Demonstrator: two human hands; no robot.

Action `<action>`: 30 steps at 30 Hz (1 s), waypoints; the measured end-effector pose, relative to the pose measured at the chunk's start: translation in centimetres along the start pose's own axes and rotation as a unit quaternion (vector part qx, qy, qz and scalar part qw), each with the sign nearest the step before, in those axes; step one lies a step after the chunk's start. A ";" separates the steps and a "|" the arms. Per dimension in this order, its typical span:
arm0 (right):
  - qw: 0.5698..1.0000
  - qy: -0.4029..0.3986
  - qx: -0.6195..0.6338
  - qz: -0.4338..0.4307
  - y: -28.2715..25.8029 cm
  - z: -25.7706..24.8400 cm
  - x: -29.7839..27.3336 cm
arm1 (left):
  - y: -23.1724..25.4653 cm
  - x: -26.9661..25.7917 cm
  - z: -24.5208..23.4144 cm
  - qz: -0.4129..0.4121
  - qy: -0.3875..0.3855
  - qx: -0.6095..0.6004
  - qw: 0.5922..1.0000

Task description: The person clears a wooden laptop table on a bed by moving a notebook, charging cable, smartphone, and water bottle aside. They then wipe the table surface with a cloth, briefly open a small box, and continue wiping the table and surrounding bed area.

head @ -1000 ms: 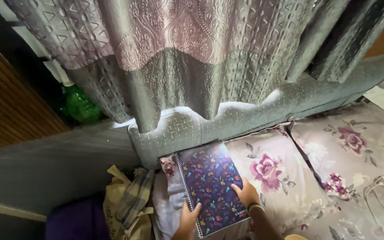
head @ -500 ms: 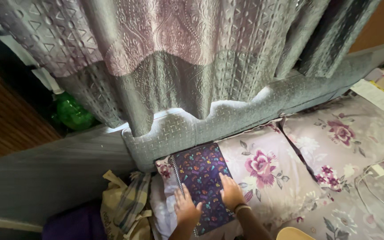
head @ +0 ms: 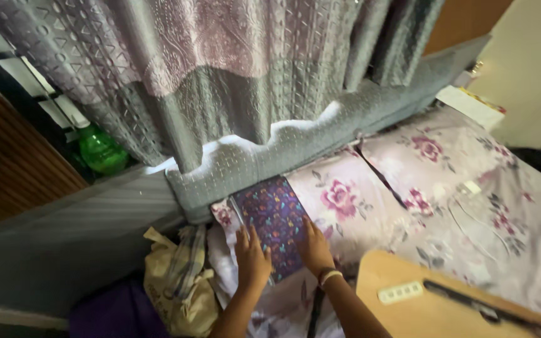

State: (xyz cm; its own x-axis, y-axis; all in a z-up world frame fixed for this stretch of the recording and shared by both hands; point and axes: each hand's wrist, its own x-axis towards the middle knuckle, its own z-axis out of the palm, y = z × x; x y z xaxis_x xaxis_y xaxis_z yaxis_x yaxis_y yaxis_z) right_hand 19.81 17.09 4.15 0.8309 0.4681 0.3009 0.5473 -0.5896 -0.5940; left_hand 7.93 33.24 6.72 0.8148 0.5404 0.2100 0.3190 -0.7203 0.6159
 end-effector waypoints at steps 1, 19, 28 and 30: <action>1.000 -0.008 0.008 0.017 -1.2 -1.1 -0.8 | 0.6 -0.7 -0.8 0.006 -0.006 -0.013 1.000; 0.992 0.085 -0.031 0.090 -6.3 -18.5 -20.4 | 12.6 -18.2 -0.9 0.168 -0.067 -0.149 0.972; 0.988 0.100 -0.054 0.105 -0.6 -25.1 -26.9 | 19.8 -25.1 2.8 0.240 -0.076 -0.166 0.953; 0.987 0.099 -0.065 0.110 1.9 -27.0 -29.0 | 21.6 -27.4 3.6 0.233 -0.100 -0.180 0.950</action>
State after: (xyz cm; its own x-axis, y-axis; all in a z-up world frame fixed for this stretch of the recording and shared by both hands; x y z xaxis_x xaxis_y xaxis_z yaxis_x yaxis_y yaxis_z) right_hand -0.54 -15.40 14.40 0.9274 0.1892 0.3226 0.3490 -0.7477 -0.5649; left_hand -5.74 1.31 11.49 0.9142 0.0792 0.3974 -0.2563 -0.6468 0.7183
